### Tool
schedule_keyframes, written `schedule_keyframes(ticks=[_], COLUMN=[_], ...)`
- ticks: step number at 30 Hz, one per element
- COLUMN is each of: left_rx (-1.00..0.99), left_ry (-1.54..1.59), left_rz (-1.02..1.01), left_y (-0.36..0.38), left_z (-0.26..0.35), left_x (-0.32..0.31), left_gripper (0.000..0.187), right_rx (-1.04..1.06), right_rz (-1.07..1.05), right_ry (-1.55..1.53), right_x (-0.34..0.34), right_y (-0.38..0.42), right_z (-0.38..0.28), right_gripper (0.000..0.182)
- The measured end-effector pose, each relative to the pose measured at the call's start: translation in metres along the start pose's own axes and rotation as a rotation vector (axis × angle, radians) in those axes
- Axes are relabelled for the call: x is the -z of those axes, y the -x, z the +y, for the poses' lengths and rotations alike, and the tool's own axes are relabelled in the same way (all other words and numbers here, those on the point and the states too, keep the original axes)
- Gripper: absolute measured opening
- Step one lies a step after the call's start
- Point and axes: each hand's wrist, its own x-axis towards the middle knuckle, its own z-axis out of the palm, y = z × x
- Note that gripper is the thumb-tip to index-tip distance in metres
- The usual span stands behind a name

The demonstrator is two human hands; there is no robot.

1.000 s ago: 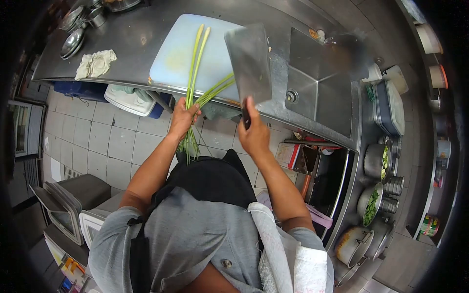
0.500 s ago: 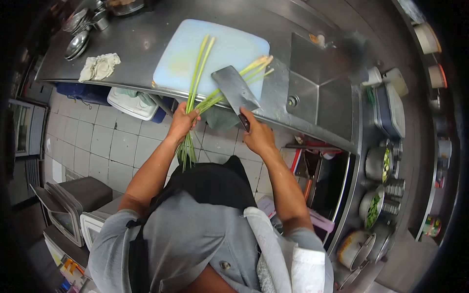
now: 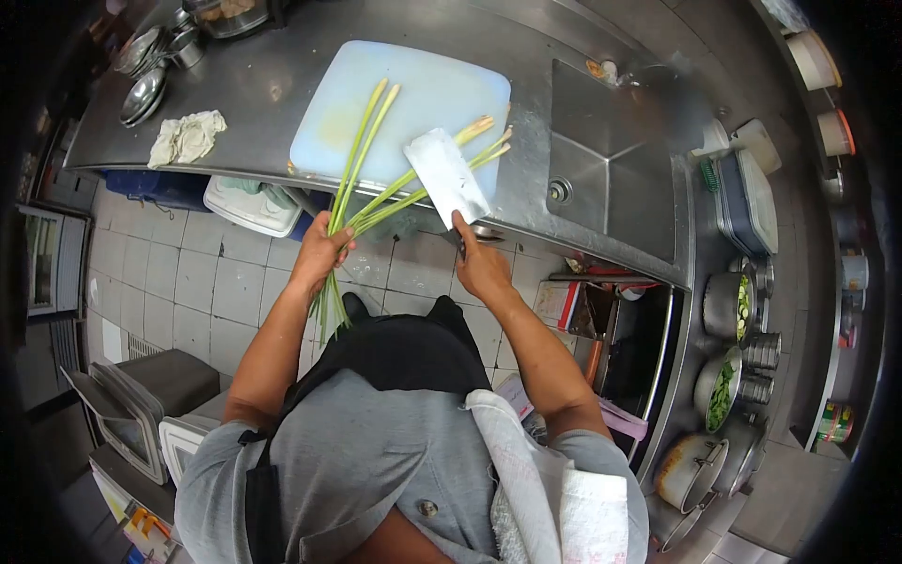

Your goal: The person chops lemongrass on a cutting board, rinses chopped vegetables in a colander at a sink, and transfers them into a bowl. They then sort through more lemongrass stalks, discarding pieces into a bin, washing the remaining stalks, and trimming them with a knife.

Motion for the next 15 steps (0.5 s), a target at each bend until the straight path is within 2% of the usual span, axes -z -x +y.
schedule_keyframes(ticks=[2, 3, 6, 8, 10, 11, 14, 15], left_rx=[-0.008, -0.017, -0.004, 0.018, 0.007, -0.004, -0.003, -0.009], left_ry=[-0.022, -0.037, -0.046, -0.041, -0.052, -0.059, -0.065, -0.064], left_rz=[-0.011, 0.001, 0.002, 0.008, 0.003, 0.006, 0.025, 0.039], left_y=[0.002, 0.002, 0.008, 0.013, 0.015, 0.015, 0.019, 0.02], left_z=[0.003, 0.007, 0.006, 0.002, 0.003, 0.007, 0.004, 0.004], left_x=[0.006, 0.009, 0.021, 0.029, 0.034, 0.036, 0.04, 0.043], left_gripper=[0.017, 0.017, 0.016, 0.016, 0.016, 0.016, 0.016, 0.016], right_rx=[0.035, 0.099, -0.073, -0.04, 0.033, -0.007, -0.101, -0.096], right_rz=[-0.142, -0.079, 0.048, -0.025, -0.113, -0.156, 0.01, 0.163], right_ry=[0.077, -0.053, -0.079, -0.014, 0.06, -0.058, -0.126, -0.096], right_x=[0.011, 0.03, 0.012, -0.003, 0.012, 0.033, 0.053, 0.013], right_y=[-0.008, -0.007, 0.0, -0.003, -0.012, -0.014, -0.002, -0.003], right_z=[0.009, 0.003, -0.013, 0.001, 0.001, -0.001, -0.022, 0.001], right_gripper=[0.089, 0.088, 0.088, 0.087, 0.088, 0.084, 0.091, 0.092])
